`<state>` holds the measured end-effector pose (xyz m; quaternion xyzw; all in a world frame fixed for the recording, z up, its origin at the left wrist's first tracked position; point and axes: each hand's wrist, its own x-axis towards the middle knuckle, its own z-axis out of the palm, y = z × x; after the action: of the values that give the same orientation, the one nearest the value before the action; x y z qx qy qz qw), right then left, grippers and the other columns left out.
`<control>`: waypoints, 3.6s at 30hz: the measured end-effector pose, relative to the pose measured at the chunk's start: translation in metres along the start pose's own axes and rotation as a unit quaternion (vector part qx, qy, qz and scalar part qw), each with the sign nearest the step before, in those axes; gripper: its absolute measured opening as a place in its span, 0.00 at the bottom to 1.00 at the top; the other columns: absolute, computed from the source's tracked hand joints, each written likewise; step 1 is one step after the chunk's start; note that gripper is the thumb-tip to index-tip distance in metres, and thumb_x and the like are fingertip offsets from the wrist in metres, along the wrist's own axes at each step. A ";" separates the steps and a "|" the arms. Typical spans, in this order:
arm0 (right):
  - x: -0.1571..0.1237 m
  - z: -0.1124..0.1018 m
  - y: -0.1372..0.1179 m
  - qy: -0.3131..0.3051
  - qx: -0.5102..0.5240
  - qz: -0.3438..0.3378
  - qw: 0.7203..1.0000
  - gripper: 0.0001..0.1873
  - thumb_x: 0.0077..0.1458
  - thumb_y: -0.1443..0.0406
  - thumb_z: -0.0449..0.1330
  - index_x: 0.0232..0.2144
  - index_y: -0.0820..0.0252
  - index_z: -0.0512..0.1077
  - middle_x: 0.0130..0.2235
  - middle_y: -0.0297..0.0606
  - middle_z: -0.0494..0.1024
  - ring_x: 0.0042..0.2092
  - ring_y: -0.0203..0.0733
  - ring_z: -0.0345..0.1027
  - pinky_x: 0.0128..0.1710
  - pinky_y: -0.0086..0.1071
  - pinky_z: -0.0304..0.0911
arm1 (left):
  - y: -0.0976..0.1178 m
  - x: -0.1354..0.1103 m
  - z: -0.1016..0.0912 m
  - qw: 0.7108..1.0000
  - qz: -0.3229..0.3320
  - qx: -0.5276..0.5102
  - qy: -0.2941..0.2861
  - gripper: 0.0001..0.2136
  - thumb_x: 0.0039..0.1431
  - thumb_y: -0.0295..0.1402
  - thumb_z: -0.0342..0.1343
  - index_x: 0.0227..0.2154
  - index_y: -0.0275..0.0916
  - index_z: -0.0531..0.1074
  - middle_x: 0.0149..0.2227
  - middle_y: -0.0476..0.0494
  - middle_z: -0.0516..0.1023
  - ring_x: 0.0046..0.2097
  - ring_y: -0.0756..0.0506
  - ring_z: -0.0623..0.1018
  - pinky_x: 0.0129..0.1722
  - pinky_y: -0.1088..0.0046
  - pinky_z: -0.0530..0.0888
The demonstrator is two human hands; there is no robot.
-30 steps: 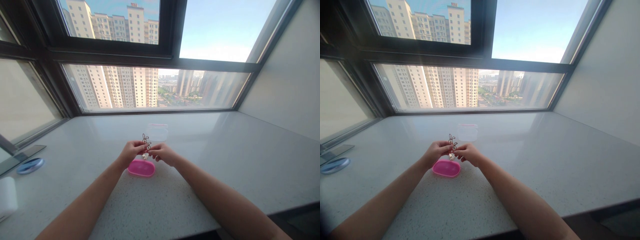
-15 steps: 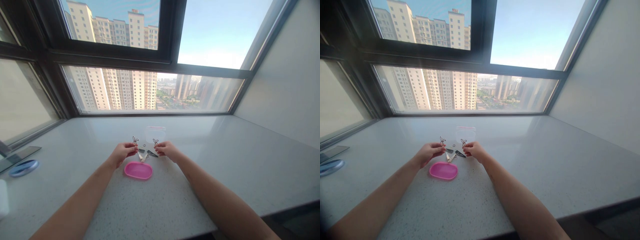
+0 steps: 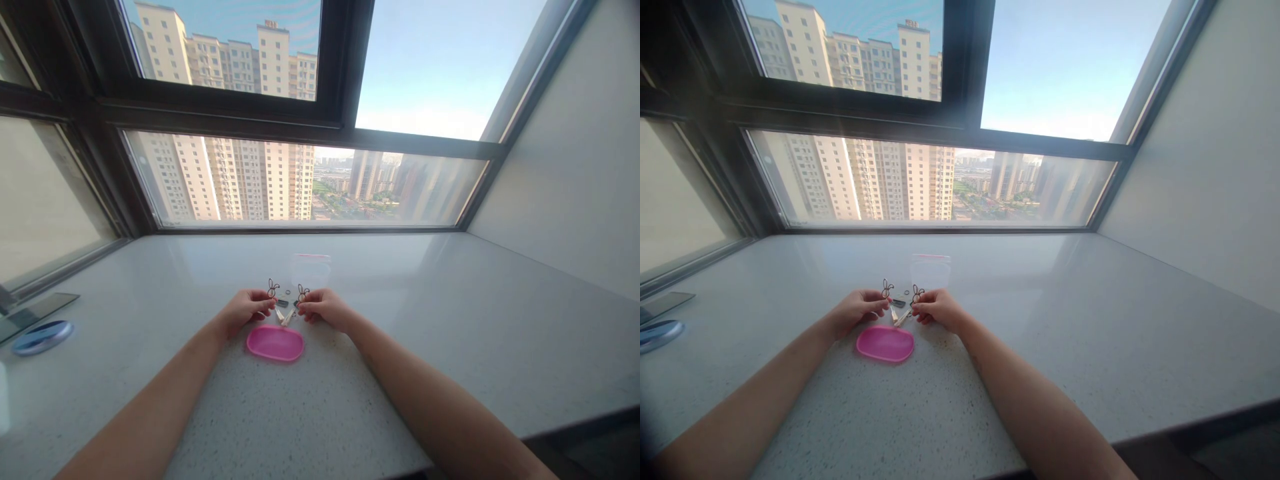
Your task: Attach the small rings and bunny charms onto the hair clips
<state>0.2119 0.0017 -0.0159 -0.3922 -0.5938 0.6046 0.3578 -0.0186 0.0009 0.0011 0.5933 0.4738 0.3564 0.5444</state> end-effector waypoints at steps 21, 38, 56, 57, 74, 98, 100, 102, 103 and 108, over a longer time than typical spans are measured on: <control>-0.001 -0.001 -0.003 -0.044 -0.036 -0.008 0.998 0.19 0.38 0.58 0.65 0.33 0.66 0.73 0.28 0.39 0.76 0.24 0.32 0.65 0.23 0.26 0.61 | 0.005 -0.005 0.007 1.000 -0.009 -0.014 0.008 0.15 0.36 0.37 0.64 0.29 0.33 0.75 0.22 0.49 0.71 0.24 0.51 0.67 0.25 0.77 0.62; -0.002 -0.001 -0.002 -0.040 -0.034 -0.026 0.998 0.18 0.40 0.58 0.64 0.32 0.66 0.73 0.28 0.38 0.76 0.22 0.31 0.64 0.22 0.25 0.59 | -0.001 0.000 0.007 1.000 -0.005 -0.020 -0.011 0.15 0.37 0.37 0.63 0.28 0.33 0.74 0.21 0.49 0.71 0.24 0.52 0.67 0.24 0.77 0.61; -0.003 -0.001 -0.001 -0.053 -0.020 -0.019 0.998 0.18 0.39 0.59 0.64 0.32 0.64 0.68 0.28 0.37 0.76 0.22 0.30 0.64 0.20 0.24 0.58 | 0.006 -0.001 0.025 0.996 -0.014 -0.058 0.066 0.15 0.36 0.39 0.64 0.27 0.33 0.75 0.24 0.44 0.76 0.26 0.50 0.70 0.26 0.75 0.62; -0.003 -0.001 -0.001 -0.054 -0.023 -0.017 0.998 0.18 0.39 0.59 0.64 0.33 0.64 0.68 0.27 0.37 0.76 0.22 0.31 0.64 0.20 0.24 0.59 | 0.005 0.000 0.025 0.996 -0.018 -0.061 0.065 0.15 0.36 0.38 0.64 0.27 0.33 0.75 0.24 0.44 0.76 0.26 0.50 0.70 0.26 0.76 0.62; -0.002 -0.001 -0.001 -0.059 -0.027 -0.026 0.998 0.19 0.40 0.57 0.63 0.33 0.65 0.69 0.26 0.36 0.74 0.22 0.31 0.64 0.21 0.25 0.58 | 0.003 0.001 0.039 0.987 -0.032 -0.156 -0.001 0.13 0.37 0.35 0.65 0.26 0.32 0.73 0.22 0.47 0.73 0.21 0.54 0.67 0.20 0.78 0.58; -0.003 0.000 -0.002 -0.081 -0.053 -0.042 0.994 0.19 0.38 0.56 0.64 0.29 0.64 0.67 0.26 0.36 0.74 0.22 0.32 0.65 0.21 0.25 0.60 | -0.006 0.002 0.019 0.988 -0.030 -0.124 -0.084 0.14 0.35 0.33 0.66 0.25 0.33 0.70 0.22 0.47 0.73 0.22 0.52 0.70 0.23 0.78 0.63; -0.003 0.000 -0.002 -0.086 -0.048 -0.038 0.994 0.20 0.38 0.56 0.64 0.30 0.64 0.67 0.27 0.37 0.75 0.22 0.32 0.65 0.21 0.25 0.59 | -0.006 0.001 0.019 0.988 -0.028 -0.120 -0.089 0.14 0.35 0.34 0.66 0.25 0.33 0.70 0.22 0.47 0.73 0.23 0.52 0.71 0.24 0.78 0.64; -0.003 0.000 -0.002 -0.092 -0.045 -0.034 0.994 0.20 0.37 0.56 0.65 0.30 0.64 0.68 0.27 0.37 0.75 0.23 0.32 0.65 0.21 0.25 0.59 | -0.005 0.000 0.019 0.988 -0.028 -0.119 -0.095 0.14 0.35 0.34 0.66 0.25 0.33 0.70 0.22 0.47 0.73 0.24 0.51 0.72 0.26 0.77 0.66; -0.003 -0.001 -0.002 -0.096 -0.045 -0.032 0.994 0.20 0.36 0.56 0.65 0.30 0.64 0.68 0.27 0.37 0.75 0.23 0.32 0.65 0.21 0.25 0.59 | -0.005 0.000 0.019 0.988 -0.029 -0.120 -0.096 0.14 0.35 0.34 0.66 0.25 0.34 0.70 0.22 0.47 0.73 0.24 0.50 0.73 0.26 0.76 0.66; -0.002 -0.001 0.000 -0.109 -0.048 -0.032 0.992 0.21 0.37 0.56 0.65 0.32 0.65 0.71 0.27 0.36 0.75 0.24 0.32 0.65 0.22 0.25 0.60 | -0.003 0.000 0.019 0.988 -0.028 -0.117 -0.100 0.14 0.37 0.35 0.65 0.27 0.34 0.70 0.23 0.45 0.75 0.26 0.50 0.74 0.27 0.76 0.67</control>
<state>0.2138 0.0007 -0.0154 -0.3210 -0.6698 0.6030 0.2912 -0.0014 -0.0051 -0.0050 0.5447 0.3882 0.3328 0.6647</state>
